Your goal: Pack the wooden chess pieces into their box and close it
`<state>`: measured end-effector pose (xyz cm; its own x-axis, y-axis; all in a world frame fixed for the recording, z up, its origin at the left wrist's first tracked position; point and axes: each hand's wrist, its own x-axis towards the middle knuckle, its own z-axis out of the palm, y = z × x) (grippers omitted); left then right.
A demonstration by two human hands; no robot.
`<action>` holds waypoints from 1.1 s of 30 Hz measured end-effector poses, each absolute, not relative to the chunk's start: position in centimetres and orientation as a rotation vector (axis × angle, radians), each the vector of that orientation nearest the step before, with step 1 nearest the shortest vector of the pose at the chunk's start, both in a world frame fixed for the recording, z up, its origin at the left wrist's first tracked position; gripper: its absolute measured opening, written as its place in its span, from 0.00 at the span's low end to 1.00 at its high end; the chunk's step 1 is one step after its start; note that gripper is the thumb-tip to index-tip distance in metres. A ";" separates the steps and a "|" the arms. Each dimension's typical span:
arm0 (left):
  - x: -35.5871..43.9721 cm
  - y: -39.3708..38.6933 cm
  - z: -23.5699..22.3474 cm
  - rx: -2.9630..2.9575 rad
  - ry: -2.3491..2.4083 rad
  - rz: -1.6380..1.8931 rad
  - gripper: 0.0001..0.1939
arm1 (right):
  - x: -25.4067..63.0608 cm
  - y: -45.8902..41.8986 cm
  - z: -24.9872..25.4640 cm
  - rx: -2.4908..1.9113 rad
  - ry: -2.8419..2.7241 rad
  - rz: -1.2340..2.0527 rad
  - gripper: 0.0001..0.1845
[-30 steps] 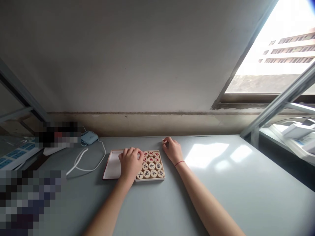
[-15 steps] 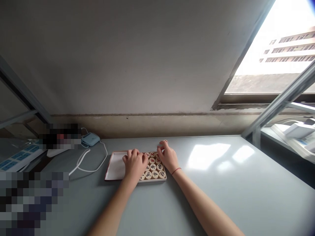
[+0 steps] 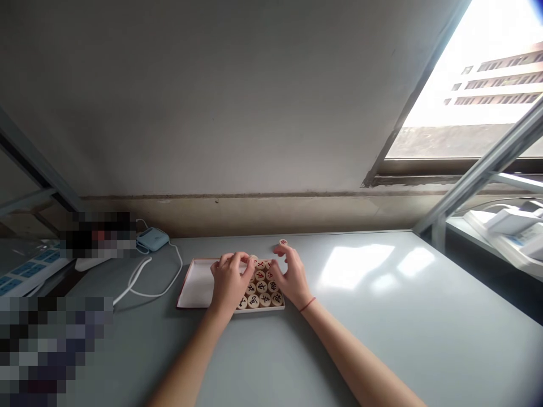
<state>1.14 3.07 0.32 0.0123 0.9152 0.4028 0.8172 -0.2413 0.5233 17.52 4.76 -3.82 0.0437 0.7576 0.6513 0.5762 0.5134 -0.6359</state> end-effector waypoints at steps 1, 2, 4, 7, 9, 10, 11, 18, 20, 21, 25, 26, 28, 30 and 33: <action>1.2 3.0 0.5 2.073 1.765 1.095 0.08 | 17.2 4.5 -3.6 -1.076 -1.719 0.120 0.16; 1.2 2.9 0.6 2.000 1.686 1.133 0.10 | 16.8 4.2 -3.3 -1.006 -1.779 0.049 0.19; 1.4 2.8 0.7 1.822 1.545 1.157 0.13 | 16.1 3.6 -2.8 -0.924 -1.832 -0.059 0.21; 1.8 2.5 0.6 1.611 1.415 1.134 0.16 | 15.8 3.3 -2.2 -0.863 -1.890 -0.107 0.17; 2.0 2.4 0.5 1.527 1.407 1.162 0.16 | 16.4 3.6 -2.0 -0.864 -1.888 -0.086 0.15; 2.0 2.4 0.4 1.494 1.417 1.195 0.16 | 17.0 3.9 -2.0 -0.902 -1.848 -0.075 0.15; 2.0 2.5 0.3 1.462 1.426 1.232 0.16 | 17.7 4.4 -2.1 -0.963 -1.791 -0.068 0.14; 1.6 3.0 -0.3 1.283 1.271 1.364 0.16 | 23.2 7.5 -4.1 -1.486 -1.611 -0.081 0.07; 1.6 3.1 -0.4 1.285 1.250 1.355 0.16 | 23.6 7.8 -4.8 -1.618 -1.643 -0.028 0.07; 1.6 3.1 -0.4 1.290 1.245 1.350 0.15 | 23.7 7.8 -5.2 -1.668 -1.666 -0.005 0.07; 1.6 3.3 -0.6 1.256 1.269 1.357 0.15 | 23.5 7.7 -6.1 -1.748 -1.713 -0.011 0.09; 1.6 3.3 -0.6 1.247 1.281 1.360 0.16 | 23.4 7.7 -6.1 -1.753 -1.713 -0.018 0.10; 1.7 3.3 -0.6 1.250 1.307 1.358 0.17 | 23.2 7.6 -5.9 -1.746 -1.690 -0.036 0.11; 1.8 3.2 -0.6 1.286 1.334 1.335 0.18 | 22.6 7.2 -5.0 -1.659 -1.645 -0.082 0.12; 1.9 2.9 -0.5 1.394 1.352 1.267 0.19 | 20.8 6.0 -3.0 -1.311 -1.711 -0.121 0.14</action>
<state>1.95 2.93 -0.52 -0.0727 0.9896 0.1242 0.1885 -0.1087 0.9760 20.82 5.99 -2.96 0.0188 0.7015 0.7125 0.7948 0.4218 -0.4363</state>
